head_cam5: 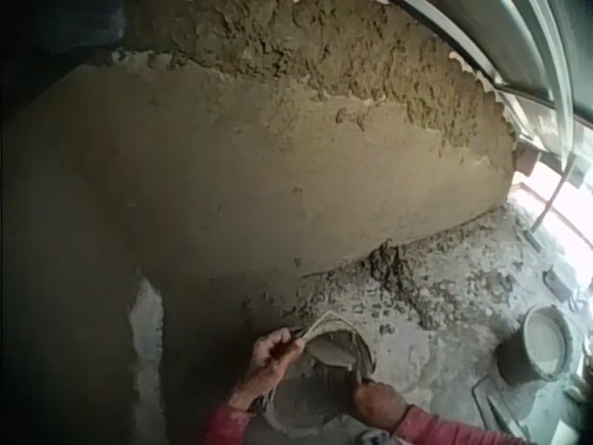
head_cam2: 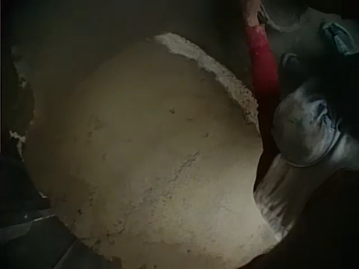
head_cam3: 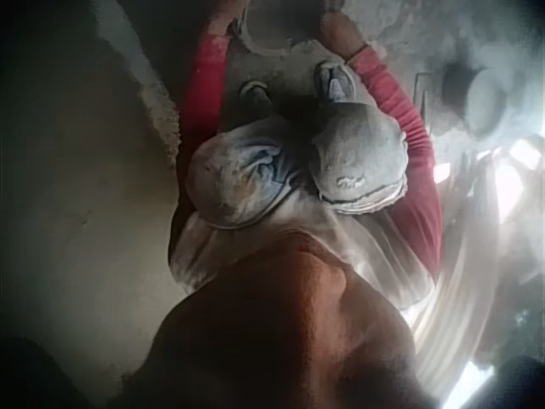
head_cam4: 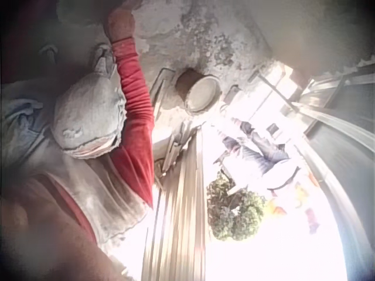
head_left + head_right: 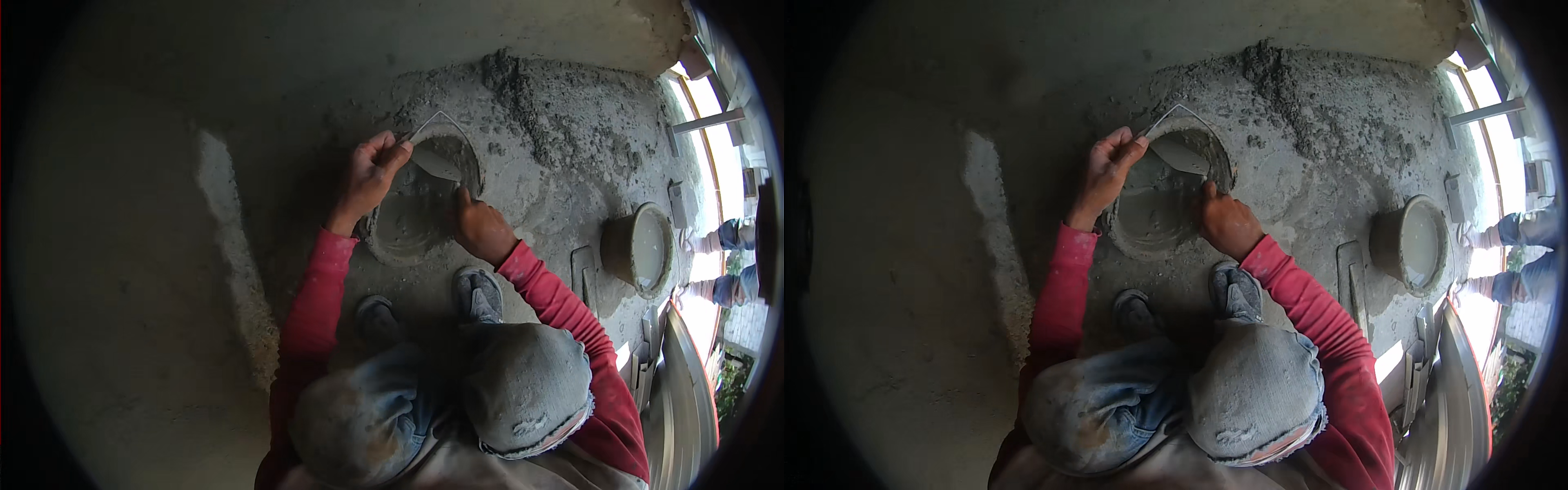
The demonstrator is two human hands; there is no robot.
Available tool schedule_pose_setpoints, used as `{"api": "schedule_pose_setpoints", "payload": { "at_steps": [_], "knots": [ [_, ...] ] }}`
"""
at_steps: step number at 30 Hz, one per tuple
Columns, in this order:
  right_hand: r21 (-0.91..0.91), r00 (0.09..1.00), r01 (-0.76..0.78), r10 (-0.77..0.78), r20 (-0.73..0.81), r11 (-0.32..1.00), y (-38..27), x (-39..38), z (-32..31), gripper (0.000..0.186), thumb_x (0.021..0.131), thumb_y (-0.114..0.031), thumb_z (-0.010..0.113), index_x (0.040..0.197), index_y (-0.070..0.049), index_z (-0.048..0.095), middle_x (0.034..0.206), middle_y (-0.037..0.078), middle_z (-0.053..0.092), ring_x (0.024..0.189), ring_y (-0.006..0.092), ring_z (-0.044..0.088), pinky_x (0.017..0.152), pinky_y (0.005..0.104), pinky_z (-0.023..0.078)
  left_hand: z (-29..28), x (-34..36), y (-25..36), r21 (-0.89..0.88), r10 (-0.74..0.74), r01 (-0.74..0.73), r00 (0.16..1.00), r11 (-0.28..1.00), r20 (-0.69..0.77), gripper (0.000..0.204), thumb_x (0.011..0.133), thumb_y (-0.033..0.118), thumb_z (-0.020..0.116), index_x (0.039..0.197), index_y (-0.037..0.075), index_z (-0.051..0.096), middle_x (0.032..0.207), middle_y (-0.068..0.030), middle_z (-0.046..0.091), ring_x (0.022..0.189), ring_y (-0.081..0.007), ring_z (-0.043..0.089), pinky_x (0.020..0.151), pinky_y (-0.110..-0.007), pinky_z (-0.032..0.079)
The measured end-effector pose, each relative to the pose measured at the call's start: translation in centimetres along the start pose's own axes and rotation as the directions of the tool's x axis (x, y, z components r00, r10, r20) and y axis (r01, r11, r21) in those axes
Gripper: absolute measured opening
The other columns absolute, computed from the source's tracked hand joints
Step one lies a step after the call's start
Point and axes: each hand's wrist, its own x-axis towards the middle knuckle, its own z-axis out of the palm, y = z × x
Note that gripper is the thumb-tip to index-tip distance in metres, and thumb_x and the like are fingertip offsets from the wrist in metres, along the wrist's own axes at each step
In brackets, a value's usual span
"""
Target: Applying and smoothing wet cement/plaster onto a brick wall using a trowel.
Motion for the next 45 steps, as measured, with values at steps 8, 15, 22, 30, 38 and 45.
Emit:
{"api": "schedule_pose_setpoints", "payload": {
  "at_steps": [8,15,22,30,38,45],
  "knots": [
    [-0.239,0.984,0.056,-0.013,0.179,0.969,2.3,0.3,0.7,0.021,0.094,-0.01,0.045,0.106,0.007,0.049,0.07,0.022,0.066,0.062,0.037,0.069,0.053,0.0474,0.055,1.2,0.3,-0.4,-0.022,0.01,-0.011,0.999,1.0,-0.053,0.037,0.098,0.016,0.061,0.071,0.013,0.036,0.072,0.0115,0.032,0.068,-0.0001,0.027,0.06,-0.021,0.024],
    [-0.249,0.932,0.068,0.028,0.361,0.966,1.5,-0.4,-0.1,0.014,0.092,-0.008,0.049,0.099,0.004,0.049,0.074,0.022,0.066,0.061,0.0358,0.07,0.051,0.0432,0.055,2.7,1.0,0.4,0.071,0.05,-0.043,0.994,0.997,-0.095,0.041,0.096,0.02,0.064,0.069,0.009,0.036,0.068,0.0104,0.03,0.066,-0.0012,0.027,0.056,-0.024,0.025],
    [-0.301,0.915,0.166,-0.032,0.403,0.939,1.1,-0.4,0.1,0.011,0.09,-0.008,0.051,0.095,0.002,0.049,0.067,0.019,0.064,0.06,0.0319,0.069,0.049,0.0407,0.055,1.9,1.1,0.9,0.126,0.03,-0.025,0.999,0.992,-0.035,0.038,0.098,0.018,0.061,0.071,0.013,0.035,0.072,0.0106,0.029,0.069,-0.0013,0.024,0.059,-0.022,0.022],
    [-0.385,0.925,0.121,0.037,0.379,0.915,1.0,-1.0,0.8,0.019,0.093,-0.014,0.053,0.102,0.003,0.05,0.066,0.019,0.06,0.053,0.0344,0.064,0.046,0.0424,0.051,0.6,0.8,0.0,0.048,0.041,-0.038,0.997,0.998,-0.061,0.039,0.099,0.019,0.061,0.07,0.013,0.036,0.072,0.0111,0.029,0.068,-0.0009,0.024,0.059,-0.022,0.022],
    [-0.31,0.954,0.043,0.053,0.295,0.95,1.6,-0.7,-0.3,0.016,0.092,-0.008,0.05,0.097,0.007,0.05,0.068,0.022,0.064,0.059,0.0356,0.067,0.053,0.047,0.054,3.5,-0.2,-0.5,0.094,0.074,-0.072,0.997,0.993,-0.024,0.039,0.095,0.021,0.065,0.069,0.009,0.038,0.067,0.0093,0.032,0.064,-0.0027,0.029,0.055,-0.025,0.025],
    [-0.299,0.999,0.011,0.0,0.035,0.954,1.9,-0.6,-0.5,0.027,0.095,-0.011,0.045,0.105,0.013,0.053,0.066,0.021,0.064,0.061,0.0363,0.068,0.053,0.0446,0.054,3.2,-0.6,0.2,0.051,0.03,-0.031,0.999,0.998,0.036,0.038,0.096,0.02,0.065,0.069,0.009,0.039,0.067,0.0097,0.032,0.065,-0.0023,0.028,0.055,-0.024,0.025]
  ]
}}
